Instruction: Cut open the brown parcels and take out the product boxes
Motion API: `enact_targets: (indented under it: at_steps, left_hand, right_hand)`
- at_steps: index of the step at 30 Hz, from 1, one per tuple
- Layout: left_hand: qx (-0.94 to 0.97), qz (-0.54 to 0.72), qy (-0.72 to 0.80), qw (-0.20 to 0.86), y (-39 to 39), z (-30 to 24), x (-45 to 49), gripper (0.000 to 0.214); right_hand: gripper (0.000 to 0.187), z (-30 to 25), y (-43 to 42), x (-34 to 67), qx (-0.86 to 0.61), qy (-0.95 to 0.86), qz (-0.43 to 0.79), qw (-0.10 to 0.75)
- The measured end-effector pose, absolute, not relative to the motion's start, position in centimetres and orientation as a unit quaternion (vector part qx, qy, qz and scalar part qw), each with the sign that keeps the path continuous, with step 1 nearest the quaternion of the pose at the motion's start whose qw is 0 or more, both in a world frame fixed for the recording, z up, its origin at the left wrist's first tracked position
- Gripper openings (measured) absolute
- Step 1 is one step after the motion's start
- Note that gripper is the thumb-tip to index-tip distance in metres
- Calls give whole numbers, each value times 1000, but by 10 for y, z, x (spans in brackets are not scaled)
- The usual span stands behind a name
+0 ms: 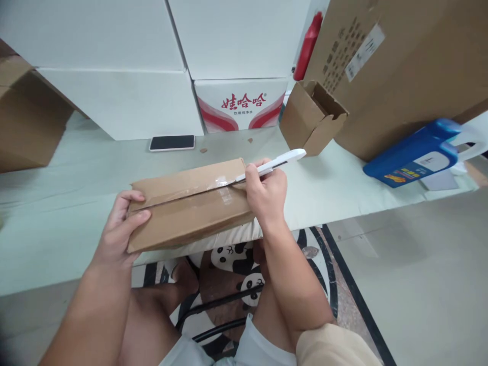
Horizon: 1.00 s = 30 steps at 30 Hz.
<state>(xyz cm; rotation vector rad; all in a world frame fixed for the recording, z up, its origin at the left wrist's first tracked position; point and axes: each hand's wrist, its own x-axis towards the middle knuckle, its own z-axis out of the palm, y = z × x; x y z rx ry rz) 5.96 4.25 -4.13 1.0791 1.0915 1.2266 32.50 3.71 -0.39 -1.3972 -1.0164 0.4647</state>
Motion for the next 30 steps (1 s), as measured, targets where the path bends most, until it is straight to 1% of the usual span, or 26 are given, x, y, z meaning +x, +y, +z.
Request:
enact_targets:
  at_steps: [2, 4, 5, 6, 7, 9, 11, 12, 13, 14, 15, 17, 19, 20, 21, 23, 25, 28, 30]
  left_hand:
    - [453, 528, 459, 552, 43, -43, 60, 46]
    - [454, 546, 448, 543, 44, -45, 60, 53]
    - [452, 557, 440, 540, 45, -46, 60, 56]
    - [445, 567, 432, 542, 46, -47, 60, 58]
    - [434, 575, 426, 547, 47, -48, 59, 59]
    - [408, 582, 423, 563, 51, -50, 55, 58]
    - [395, 582, 419, 574, 54, -52, 50, 53]
    - [396, 582, 413, 578, 57, -54, 48, 51]
    - [399, 582, 405, 581, 58, -55, 45, 49]
    - [403, 583, 398, 582, 60, -57, 43, 48]
    - [407, 584, 394, 582, 62, -58, 41, 48]
    - [411, 589, 394, 574, 64, -59, 39, 51]
    - [404, 596, 400, 568, 66, -57, 39, 52]
    - [396, 601, 402, 566, 66, -56, 40, 53]
    - [388, 609, 406, 560, 67, -54, 41, 56]
    - [375, 623, 429, 536, 69, -51, 44, 63]
    - [372, 624, 468, 504, 70, -47, 48, 66]
    - [383, 639, 505, 435, 68, -41, 53, 57]
    - [414, 657, 510, 369, 64, -36, 53, 52]
  right_hand:
    - [23, -13, 41, 333, -570, -403, 197, 689]
    - [22, -27, 47, 348, -548, -354, 165, 740]
    - [22, -37, 51, 356, -558, -347, 139, 741]
    - [23, -48, 54, 365, -585, -359, 116, 718]
    - [23, -61, 56, 372, -623, -390, 102, 670]
    - [21, -84, 59, 384, -708, -466, 98, 521]
    - [25, -101, 60, 390, -758, -514, 119, 384]
    - [30, -106, 60, 391, -768, -523, 132, 346]
    - [35, -108, 60, 391, -771, -524, 143, 331]
    - [39, -107, 60, 390, -769, -519, 151, 341]
    - [40, -103, 59, 388, -761, -508, 158, 370]
    - [32, -89, 57, 383, -725, -478, 179, 461]
    - [22, -69, 52, 374, -644, -470, 232, 558]
    - [24, -59, 47, 369, -597, -476, 261, 591]
    - [31, -49, 42, 364, -554, -487, 283, 613]
    - [44, -30, 30, 352, -501, -504, 298, 637]
    - [52, -17, 21, 343, -494, -499, 294, 648]
    - [60, -5, 16, 334, -482, -481, 313, 662]
    - [61, -2, 16, 333, -443, -473, 338, 683]
